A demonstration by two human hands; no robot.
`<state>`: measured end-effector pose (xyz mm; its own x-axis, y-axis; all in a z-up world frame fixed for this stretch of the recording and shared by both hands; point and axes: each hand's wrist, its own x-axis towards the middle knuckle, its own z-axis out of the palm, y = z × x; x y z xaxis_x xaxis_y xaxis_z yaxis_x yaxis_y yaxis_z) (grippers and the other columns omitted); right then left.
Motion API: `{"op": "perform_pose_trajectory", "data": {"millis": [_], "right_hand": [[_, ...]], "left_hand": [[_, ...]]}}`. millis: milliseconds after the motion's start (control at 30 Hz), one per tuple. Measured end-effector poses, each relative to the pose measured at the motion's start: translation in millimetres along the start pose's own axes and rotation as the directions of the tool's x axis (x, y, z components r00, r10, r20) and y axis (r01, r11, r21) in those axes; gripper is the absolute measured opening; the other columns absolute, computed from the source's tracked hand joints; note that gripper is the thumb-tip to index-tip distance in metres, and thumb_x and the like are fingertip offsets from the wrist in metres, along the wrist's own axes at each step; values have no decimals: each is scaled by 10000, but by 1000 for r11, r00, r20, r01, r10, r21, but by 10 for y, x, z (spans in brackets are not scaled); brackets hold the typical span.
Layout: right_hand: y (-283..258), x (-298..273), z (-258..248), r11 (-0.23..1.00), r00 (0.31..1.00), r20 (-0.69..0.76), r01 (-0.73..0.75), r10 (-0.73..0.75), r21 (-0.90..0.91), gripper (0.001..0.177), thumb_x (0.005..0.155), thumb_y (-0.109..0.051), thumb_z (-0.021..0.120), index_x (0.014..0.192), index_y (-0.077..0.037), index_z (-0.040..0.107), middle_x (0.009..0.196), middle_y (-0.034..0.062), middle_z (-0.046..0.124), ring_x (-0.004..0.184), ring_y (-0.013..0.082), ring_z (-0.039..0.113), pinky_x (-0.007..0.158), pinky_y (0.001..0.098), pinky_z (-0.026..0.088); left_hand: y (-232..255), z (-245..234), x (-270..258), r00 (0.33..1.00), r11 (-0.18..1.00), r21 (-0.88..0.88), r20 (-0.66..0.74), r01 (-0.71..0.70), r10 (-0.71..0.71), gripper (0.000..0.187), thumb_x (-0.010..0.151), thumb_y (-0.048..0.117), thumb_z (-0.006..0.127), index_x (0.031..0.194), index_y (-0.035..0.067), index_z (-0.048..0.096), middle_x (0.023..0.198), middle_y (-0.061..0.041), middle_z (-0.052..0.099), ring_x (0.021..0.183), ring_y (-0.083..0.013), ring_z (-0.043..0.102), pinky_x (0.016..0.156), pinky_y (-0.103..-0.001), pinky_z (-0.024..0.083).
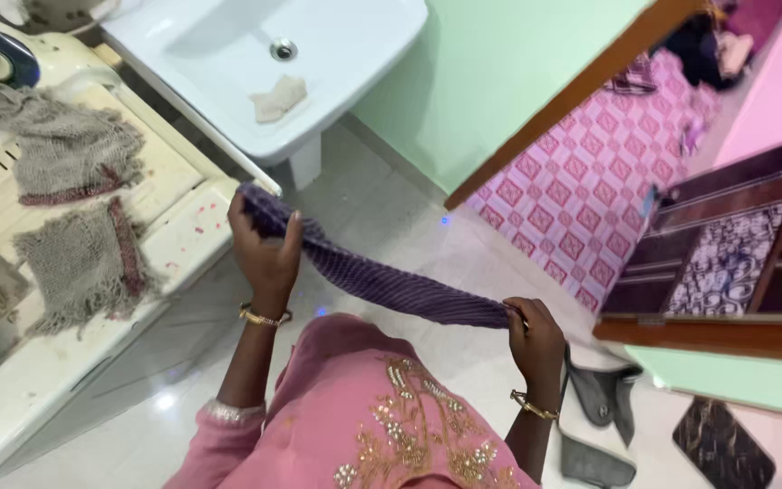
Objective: The person cleans various bathroom fixtures by hand using a cloth, including taps, a handheld shower head, and a washbasin.
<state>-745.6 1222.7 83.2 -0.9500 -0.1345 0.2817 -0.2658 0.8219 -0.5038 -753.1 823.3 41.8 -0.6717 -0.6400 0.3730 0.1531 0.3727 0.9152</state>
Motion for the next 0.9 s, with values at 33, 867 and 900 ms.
{"op": "perform_pose_trajectory", "data": {"millis": [33, 867, 900], "right_hand": [[59, 205, 40, 1000, 1000, -18, -9, 9, 12, 143, 913, -35, 681, 1050, -48, 718, 968, 117, 706, 850, 280, 687, 752, 364, 536], [-642, 5998, 2482, 414, 885, -433, 463, -171, 783, 148, 1167, -143, 466, 1191, 3, 461, 1479, 158, 563, 1165, 119, 627, 1018, 299, 564], [-725, 6176, 2580, 396, 886, -439, 461, -149, 795, 147, 1172, -150, 472, 1186, -4, 460, 1476, 169, 572, 1094, 104, 606, 955, 278, 542]], "left_hand": [[-19, 24, 63, 1000, 1000, -10, -23, 0, 0, 725, 969, 147, 787, 1514, -72, 361, 1283, -184, 629, 1141, -207, 652, 983, -324, 546], [-765, 839, 3616, 907, 917, 394, -407, 63, 112, 696, 1152, 207, 584, 1647, 1, 139, 924, -132, 607, 857, -228, 599, 861, -370, 518], [-726, 774, 3688, 902, 890, 451, -406, 60, 145, 775, 1156, 204, 574, 1666, -8, 30, 849, -98, 587, 803, -199, 585, 839, -348, 512]]}}
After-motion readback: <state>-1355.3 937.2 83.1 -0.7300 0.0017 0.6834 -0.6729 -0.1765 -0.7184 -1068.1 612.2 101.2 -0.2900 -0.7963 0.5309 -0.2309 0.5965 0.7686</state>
